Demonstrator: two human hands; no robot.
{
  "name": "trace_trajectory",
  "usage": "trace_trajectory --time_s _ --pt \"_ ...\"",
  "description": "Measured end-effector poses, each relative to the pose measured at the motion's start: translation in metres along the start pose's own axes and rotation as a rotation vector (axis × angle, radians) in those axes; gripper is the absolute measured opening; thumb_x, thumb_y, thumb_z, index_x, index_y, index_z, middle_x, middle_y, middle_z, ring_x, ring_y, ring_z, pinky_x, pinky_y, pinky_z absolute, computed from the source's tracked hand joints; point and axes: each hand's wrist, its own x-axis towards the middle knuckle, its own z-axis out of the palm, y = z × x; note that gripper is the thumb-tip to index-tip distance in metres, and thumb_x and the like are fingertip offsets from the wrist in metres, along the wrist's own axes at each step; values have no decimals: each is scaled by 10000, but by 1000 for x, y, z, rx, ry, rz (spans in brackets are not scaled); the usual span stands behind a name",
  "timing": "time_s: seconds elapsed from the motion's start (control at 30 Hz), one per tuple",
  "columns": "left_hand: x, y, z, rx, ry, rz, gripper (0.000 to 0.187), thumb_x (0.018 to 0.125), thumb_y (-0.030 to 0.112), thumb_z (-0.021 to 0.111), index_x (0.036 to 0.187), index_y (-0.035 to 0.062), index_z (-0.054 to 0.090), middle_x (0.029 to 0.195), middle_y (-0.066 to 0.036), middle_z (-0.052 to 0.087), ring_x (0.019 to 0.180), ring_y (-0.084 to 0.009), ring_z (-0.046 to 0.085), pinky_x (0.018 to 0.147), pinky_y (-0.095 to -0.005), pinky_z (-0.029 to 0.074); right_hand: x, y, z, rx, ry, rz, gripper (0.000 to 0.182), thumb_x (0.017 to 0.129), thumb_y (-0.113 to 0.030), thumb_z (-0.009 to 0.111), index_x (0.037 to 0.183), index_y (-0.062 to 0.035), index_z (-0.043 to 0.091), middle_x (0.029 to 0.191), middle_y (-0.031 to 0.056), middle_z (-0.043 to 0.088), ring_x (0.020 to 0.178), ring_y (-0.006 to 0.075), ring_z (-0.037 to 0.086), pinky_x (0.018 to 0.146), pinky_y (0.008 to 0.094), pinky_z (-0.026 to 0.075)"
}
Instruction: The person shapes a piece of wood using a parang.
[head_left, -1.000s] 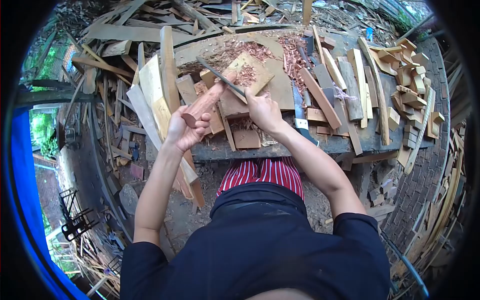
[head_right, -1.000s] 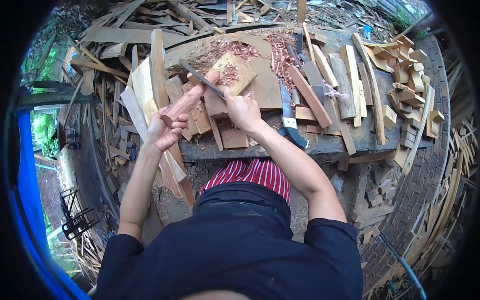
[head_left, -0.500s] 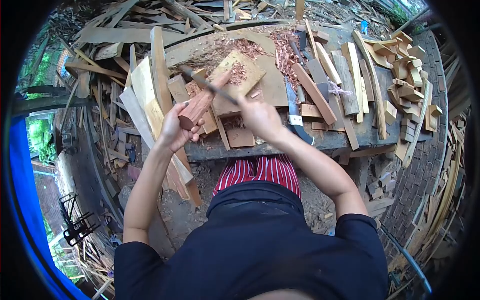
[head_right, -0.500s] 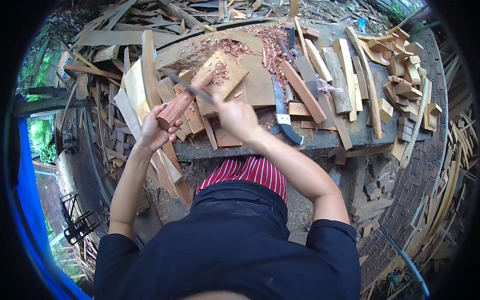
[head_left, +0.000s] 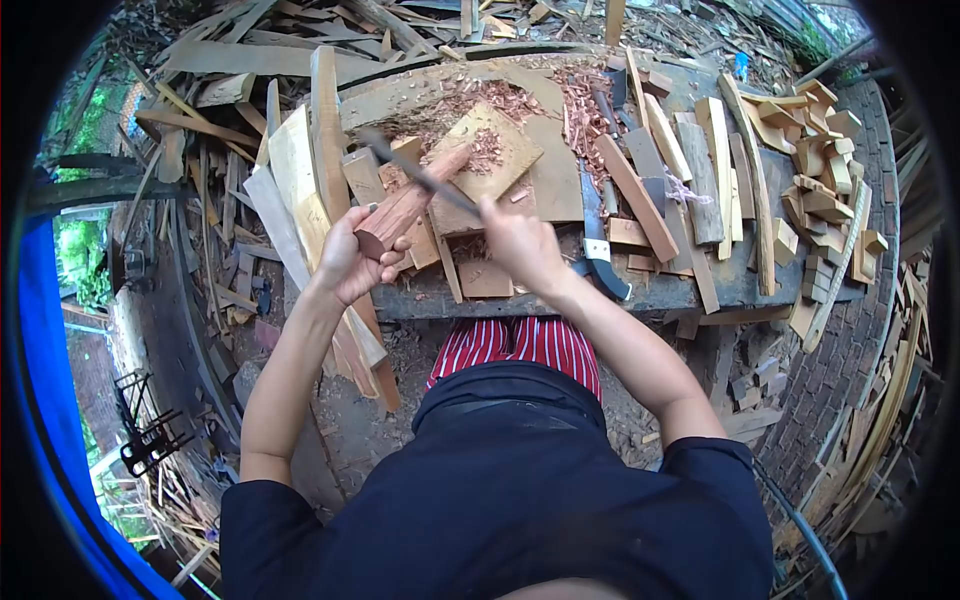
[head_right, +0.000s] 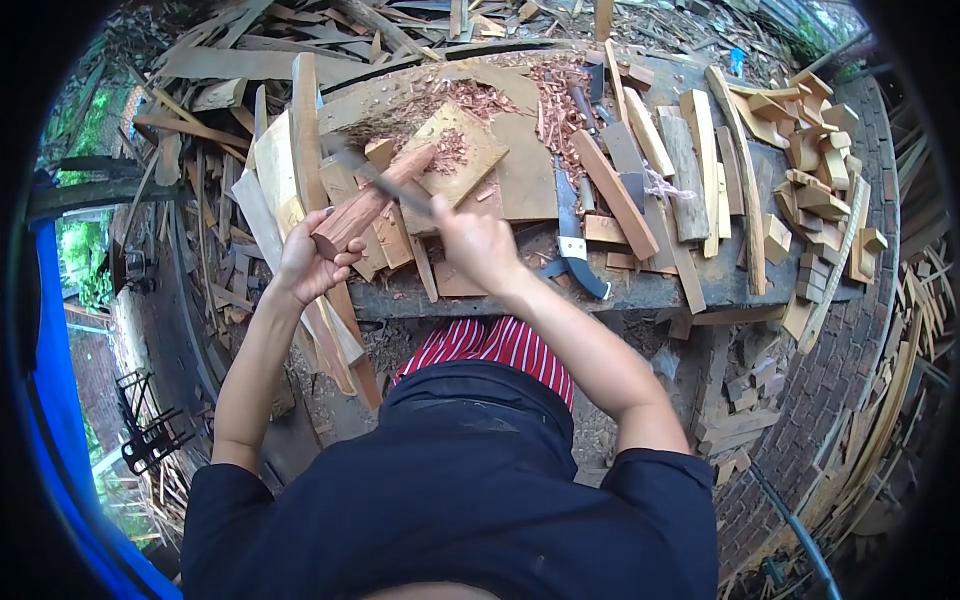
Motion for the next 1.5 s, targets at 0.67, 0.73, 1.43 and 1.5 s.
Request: trace_trajectory --time_s 0.67,0.73,1.43,1.5 --pt "4 7 -12 -316 -95 -77 491 976 344 218 1282 -16 350 781 -93 445 535 -106 410 376 -192 397 0 -42 -25 -4 68 -140 287 826 -52 479 1112 -49 482 641 155 642 584 341 656 497 475 512" --pt "4 10 -6 -276 -76 -68 499 975 353 214 1292 -10 341 783 -101 449 541 -119 431 395 -214 459 13 -13 -17 -37 37 -43 326 829 -57 487 1154 -41 463 661 175 643 610 356 656 495 473 514" --pt "5 6 2 -23 -29 2 463 970 343 242 1232 -8 392 747 -114 512 477 -133 495 405 -281 549 7 2 -17 32 -29 -14 214 869 -73 451 1080 -43 473 619 193 621 580 385 639 510 509 505" --pt "1 4 4 24 -27 25 459 972 336 238 1232 -9 391 744 -120 518 474 -132 496 404 -284 555 22 41 6 -28 54 109 234 870 -76 419 1097 -41 461 704 196 652 639 371 665 523 479 528"
